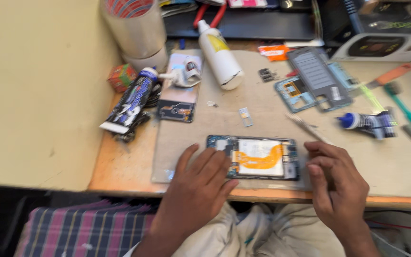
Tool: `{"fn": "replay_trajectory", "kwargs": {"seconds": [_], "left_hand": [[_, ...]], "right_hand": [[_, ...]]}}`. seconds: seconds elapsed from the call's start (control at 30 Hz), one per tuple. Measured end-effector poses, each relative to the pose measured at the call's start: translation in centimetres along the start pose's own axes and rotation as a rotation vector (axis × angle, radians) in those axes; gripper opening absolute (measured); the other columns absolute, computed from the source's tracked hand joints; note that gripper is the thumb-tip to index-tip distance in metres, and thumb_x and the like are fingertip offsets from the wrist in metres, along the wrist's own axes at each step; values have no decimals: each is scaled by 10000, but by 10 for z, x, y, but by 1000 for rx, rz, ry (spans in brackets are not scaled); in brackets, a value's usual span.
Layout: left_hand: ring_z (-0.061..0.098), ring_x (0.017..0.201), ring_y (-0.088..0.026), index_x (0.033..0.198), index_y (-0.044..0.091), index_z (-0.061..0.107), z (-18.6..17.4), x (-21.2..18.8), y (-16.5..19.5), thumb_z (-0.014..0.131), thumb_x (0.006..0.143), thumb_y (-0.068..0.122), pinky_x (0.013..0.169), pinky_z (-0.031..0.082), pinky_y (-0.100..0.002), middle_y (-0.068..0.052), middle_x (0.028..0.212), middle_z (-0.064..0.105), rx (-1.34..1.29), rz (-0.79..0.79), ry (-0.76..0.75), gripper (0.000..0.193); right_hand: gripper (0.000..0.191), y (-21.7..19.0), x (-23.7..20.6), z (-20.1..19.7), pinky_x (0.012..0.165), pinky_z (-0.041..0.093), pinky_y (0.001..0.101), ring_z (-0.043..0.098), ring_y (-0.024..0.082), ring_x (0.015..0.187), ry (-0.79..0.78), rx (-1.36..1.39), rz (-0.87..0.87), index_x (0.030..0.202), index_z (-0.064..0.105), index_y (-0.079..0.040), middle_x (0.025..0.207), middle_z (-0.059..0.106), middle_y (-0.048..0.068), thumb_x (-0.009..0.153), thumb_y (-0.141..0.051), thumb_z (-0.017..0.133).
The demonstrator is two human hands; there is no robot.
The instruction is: The person applies adhesive to the edges of a smartphone screen assembly, then places the screen onto the phone body. They use tweezers to remove a small component from the phone's frame and place it on the table.
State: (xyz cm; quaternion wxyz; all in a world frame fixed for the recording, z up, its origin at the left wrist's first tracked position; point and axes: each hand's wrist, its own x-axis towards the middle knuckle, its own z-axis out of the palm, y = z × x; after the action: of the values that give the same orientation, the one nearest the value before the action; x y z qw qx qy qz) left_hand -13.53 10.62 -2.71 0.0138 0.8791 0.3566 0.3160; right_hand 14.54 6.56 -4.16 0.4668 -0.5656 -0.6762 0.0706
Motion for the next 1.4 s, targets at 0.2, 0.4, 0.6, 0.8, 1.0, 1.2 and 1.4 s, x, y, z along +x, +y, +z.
{"fn": "replay_trajectory", "kwargs": {"seconds": [0.2, 0.4, 0.6, 0.8, 1.0, 1.2, 1.4], "left_hand": [[562, 1239, -291, 1180, -13, 666, 4, 1, -2, 715, 914, 285, 1105, 390, -517, -132, 1213, 641, -41, -17, 42, 402], [574, 1226, -290, 1181, -6, 672, 7, 1, -4, 723, 896, 290, 1096, 398, -513, -126, 1212, 643, -68, -31, 69, 415], [593, 1180, -289, 1152, 12, 689, -3, 7, -3, 748, 864, 301, 1103, 373, -538, -127, 1158, 656, -139, -88, 103, 412], [632, 1065, -322, 1096, 38, 718, 4, 78, 12, 744, 899, 280, 964, 456, -484, -125, 1084, 705, -343, -327, 85, 314], [546, 1214, -365, 1248, -36, 606, 75, 202, 30, 825, 783, 425, 959, 449, -547, -213, 1248, 612, -50, -273, -301, 690], [524, 1247, -365, 1330, -7, 530, 108, 220, 23, 880, 727, 429, 1002, 460, -535, -190, 1288, 593, -6, -352, -405, 823], [560, 1209, -376, 1285, 9, 534, 103, 229, 10, 904, 711, 370, 1006, 492, -475, -186, 1194, 650, -18, -256, -424, 773]], "right_hand": [[406, 14, 66, -34, 570, 391, 315, 476, 196, 560, 126, -187, 232, 842, 606, 27, 622, 535, 96, 1171, -211, 588], [433, 50, 153, -40, 595, 527, 430, 682, 339, 683, -365, -458, -3, 999, 754, 13, 825, 723, 161, 725, -305, 861], [273, 69, 143, -40, 752, 583, 378, 745, 278, 778, -299, -453, 166, 1039, 774, -27, 909, 765, 149, 848, -223, 763], [312, 57, 151, -51, 689, 559, 406, 712, 282, 739, -244, -438, 203, 999, 774, -28, 902, 755, 151, 825, -279, 835], [164, 65, 135, -35, 709, 562, 422, 712, 299, 768, -168, -562, 114, 854, 787, -38, 859, 759, 129, 784, -181, 826], [148, 105, 136, -64, 647, 565, 285, 699, 146, 649, 112, -216, 148, 871, 741, 20, 745, 731, 92, 877, -114, 803], [131, 127, 126, -86, 550, 482, 216, 613, 70, 602, 287, 155, 373, 922, 715, 16, 740, 677, 27, 980, -94, 756]]}}
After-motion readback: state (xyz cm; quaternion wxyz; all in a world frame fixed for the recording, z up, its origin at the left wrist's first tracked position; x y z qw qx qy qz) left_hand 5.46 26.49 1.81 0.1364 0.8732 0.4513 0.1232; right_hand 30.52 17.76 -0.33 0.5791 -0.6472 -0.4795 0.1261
